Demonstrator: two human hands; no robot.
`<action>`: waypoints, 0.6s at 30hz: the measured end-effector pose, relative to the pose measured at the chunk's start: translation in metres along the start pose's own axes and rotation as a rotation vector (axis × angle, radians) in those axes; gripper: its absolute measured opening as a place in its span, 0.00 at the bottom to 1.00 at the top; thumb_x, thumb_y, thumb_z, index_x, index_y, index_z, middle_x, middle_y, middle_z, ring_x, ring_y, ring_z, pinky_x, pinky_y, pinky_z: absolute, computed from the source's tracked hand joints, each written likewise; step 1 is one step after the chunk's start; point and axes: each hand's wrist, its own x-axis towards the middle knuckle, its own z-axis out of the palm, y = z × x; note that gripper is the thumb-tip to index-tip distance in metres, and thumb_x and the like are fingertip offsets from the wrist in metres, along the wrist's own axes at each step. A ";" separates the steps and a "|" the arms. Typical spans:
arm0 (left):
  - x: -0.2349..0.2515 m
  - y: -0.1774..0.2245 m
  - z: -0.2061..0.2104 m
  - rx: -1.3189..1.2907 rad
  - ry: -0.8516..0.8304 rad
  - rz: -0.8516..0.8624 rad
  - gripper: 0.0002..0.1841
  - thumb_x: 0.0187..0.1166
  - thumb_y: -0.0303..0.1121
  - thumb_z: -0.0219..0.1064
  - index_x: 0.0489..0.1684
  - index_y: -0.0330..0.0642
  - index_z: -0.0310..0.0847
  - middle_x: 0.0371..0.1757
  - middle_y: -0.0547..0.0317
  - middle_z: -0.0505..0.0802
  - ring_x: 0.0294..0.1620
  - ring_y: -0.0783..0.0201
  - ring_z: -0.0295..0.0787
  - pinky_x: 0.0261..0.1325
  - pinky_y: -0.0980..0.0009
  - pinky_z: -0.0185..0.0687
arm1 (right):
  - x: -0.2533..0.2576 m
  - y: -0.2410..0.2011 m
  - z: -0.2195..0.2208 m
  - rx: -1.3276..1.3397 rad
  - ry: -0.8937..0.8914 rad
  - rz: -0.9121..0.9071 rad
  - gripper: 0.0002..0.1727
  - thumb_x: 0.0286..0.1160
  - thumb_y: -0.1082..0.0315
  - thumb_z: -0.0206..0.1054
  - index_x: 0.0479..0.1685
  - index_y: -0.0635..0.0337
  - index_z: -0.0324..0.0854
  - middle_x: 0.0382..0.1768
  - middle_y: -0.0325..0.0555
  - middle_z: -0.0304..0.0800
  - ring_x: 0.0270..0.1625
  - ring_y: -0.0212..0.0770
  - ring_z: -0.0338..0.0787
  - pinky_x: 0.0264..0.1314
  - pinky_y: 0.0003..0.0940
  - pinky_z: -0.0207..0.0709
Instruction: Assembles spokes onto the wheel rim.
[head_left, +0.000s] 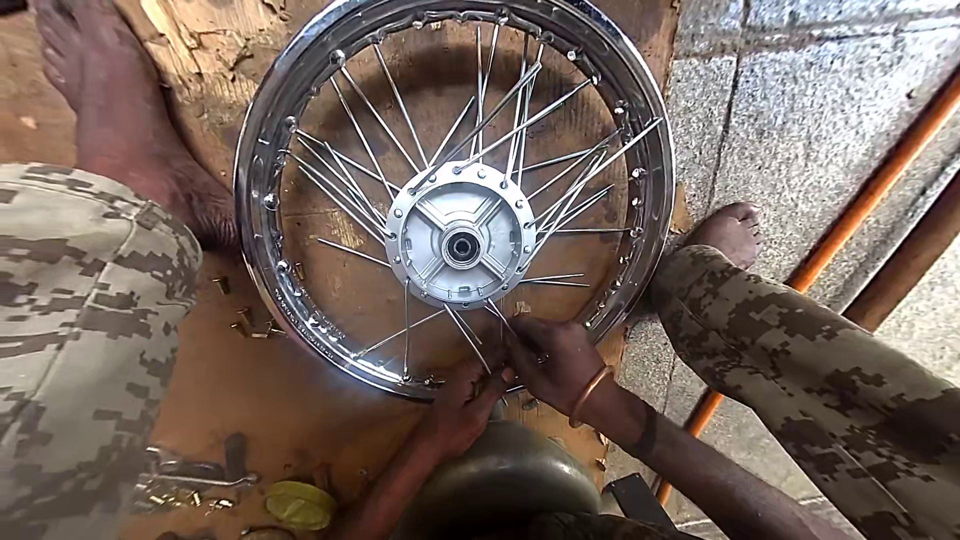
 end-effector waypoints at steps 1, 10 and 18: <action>0.000 0.000 0.000 0.014 -0.003 -0.006 0.19 0.93 0.37 0.55 0.71 0.38 0.81 0.61 0.56 0.92 0.61 0.66 0.89 0.69 0.66 0.84 | 0.004 -0.001 -0.008 -0.090 0.000 -0.010 0.09 0.71 0.64 0.66 0.42 0.54 0.90 0.24 0.38 0.88 0.23 0.39 0.88 0.23 0.44 0.83; -0.004 0.003 -0.007 0.538 0.026 0.032 0.20 0.87 0.53 0.61 0.67 0.54 0.82 0.56 0.70 0.92 0.56 0.74 0.89 0.62 0.65 0.89 | -0.014 -0.011 -0.034 -0.151 0.333 -0.065 0.21 0.70 0.58 0.70 0.58 0.61 0.87 0.54 0.47 0.90 0.51 0.42 0.90 0.50 0.43 0.88; -0.018 0.010 -0.018 0.893 -0.045 -0.036 0.27 0.79 0.59 0.66 0.70 0.56 0.84 0.70 0.65 0.88 0.71 0.69 0.83 0.74 0.60 0.82 | 0.016 -0.007 0.026 0.443 -0.036 0.128 0.17 0.68 0.67 0.77 0.54 0.61 0.81 0.34 0.39 0.90 0.33 0.31 0.90 0.38 0.30 0.89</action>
